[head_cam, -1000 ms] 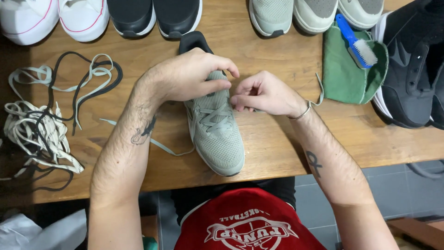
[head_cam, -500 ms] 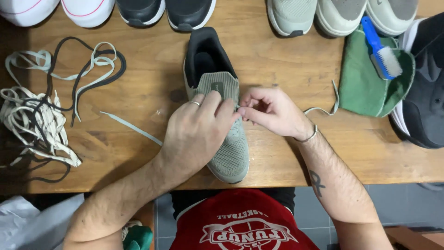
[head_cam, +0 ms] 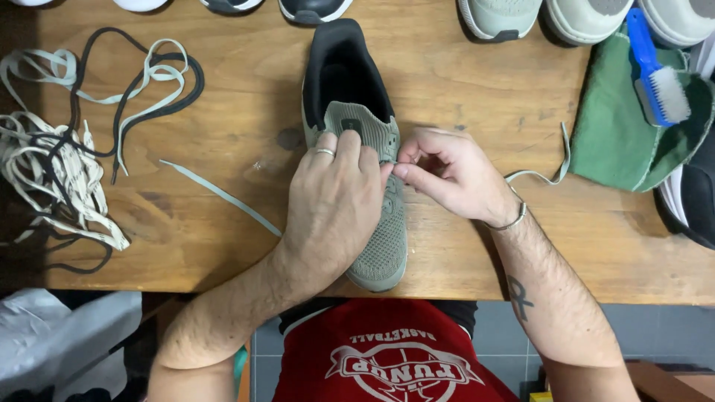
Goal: The person laces a light gray sneaker by threading the laces through the eyelets and tying a knot. They then place the shoe on a wooden table among other shoes and cleaning supplies.
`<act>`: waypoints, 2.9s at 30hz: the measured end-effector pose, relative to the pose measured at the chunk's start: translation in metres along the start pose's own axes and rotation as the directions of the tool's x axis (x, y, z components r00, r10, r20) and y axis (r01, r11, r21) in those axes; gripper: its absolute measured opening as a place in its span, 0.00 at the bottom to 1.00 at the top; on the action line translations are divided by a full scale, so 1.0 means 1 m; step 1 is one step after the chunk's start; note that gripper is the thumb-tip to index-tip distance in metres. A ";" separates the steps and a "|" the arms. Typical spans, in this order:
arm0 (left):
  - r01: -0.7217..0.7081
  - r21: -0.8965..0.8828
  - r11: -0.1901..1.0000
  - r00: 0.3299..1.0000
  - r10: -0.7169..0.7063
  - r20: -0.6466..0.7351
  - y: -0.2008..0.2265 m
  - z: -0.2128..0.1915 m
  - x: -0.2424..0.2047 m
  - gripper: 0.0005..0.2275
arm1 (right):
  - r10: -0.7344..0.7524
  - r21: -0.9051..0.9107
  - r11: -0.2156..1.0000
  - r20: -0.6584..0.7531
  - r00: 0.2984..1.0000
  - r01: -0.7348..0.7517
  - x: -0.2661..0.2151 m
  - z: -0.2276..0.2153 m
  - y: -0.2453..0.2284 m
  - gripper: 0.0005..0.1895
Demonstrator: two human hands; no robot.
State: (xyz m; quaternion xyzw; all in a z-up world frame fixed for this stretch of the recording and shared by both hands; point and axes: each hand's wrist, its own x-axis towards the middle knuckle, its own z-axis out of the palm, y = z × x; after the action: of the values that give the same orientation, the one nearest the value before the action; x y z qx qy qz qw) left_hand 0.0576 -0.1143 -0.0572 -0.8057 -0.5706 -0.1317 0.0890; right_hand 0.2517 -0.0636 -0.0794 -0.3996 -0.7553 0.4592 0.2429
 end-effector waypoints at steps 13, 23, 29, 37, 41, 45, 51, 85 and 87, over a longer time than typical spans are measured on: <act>-0.162 -0.581 0.798 0.957 0.270 0.104 -0.042 0.011 0.003 0.10 | -0.162 0.106 0.982 0.042 0.986 0.157 0.008 0.003 -0.002 0.06; -0.072 -0.810 0.582 0.965 0.246 0.091 -0.044 -0.007 0.012 0.13 | -0.091 0.257 0.965 0.139 0.986 0.053 -0.002 0.003 0.008 0.06; -0.184 -0.635 0.750 0.974 0.226 -0.016 -0.027 -0.001 0.010 0.25 | -0.143 0.213 0.972 0.223 0.964 0.095 -0.005 -0.010 -0.001 0.08; -0.168 -0.630 0.758 0.981 0.189 -0.035 -0.033 0.002 0.010 0.20 | -0.076 0.269 0.963 0.368 0.927 -0.028 -0.006 -0.023 -0.002 0.08; -0.203 -0.604 0.770 0.972 0.236 -0.025 -0.047 -0.003 0.014 0.35 | -0.126 0.149 0.986 0.350 0.928 0.078 -0.006 -0.026 -0.003 0.10; -0.309 -0.544 0.780 0.937 0.347 -0.035 -0.072 -0.011 0.040 0.29 | -0.137 0.102 0.989 0.310 0.941 0.111 -0.004 -0.021 -0.007 0.13; -0.449 -0.258 0.855 0.758 0.518 0.397 -0.070 0.013 0.089 0.31 | -0.138 0.107 0.988 0.269 0.953 0.113 -0.006 -0.014 0.001 0.10; -0.065 -0.436 0.897 0.634 0.375 0.677 -0.072 -0.044 0.085 0.21 | -0.118 -0.047 0.989 0.332 0.936 0.141 0.025 -0.025 -0.059 0.05; -0.097 -0.432 0.896 0.507 0.418 0.754 -0.069 -0.037 0.090 0.25 | -0.018 -0.067 0.996 0.423 0.906 0.051 0.029 -0.027 -0.054 0.12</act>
State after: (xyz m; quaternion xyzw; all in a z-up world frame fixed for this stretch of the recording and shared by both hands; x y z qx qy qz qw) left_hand 0.0165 -0.0220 0.0059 -0.8496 -0.3834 0.1856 -0.3110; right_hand 0.2343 -0.0400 -0.0194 -0.2863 -0.8139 0.5012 0.0666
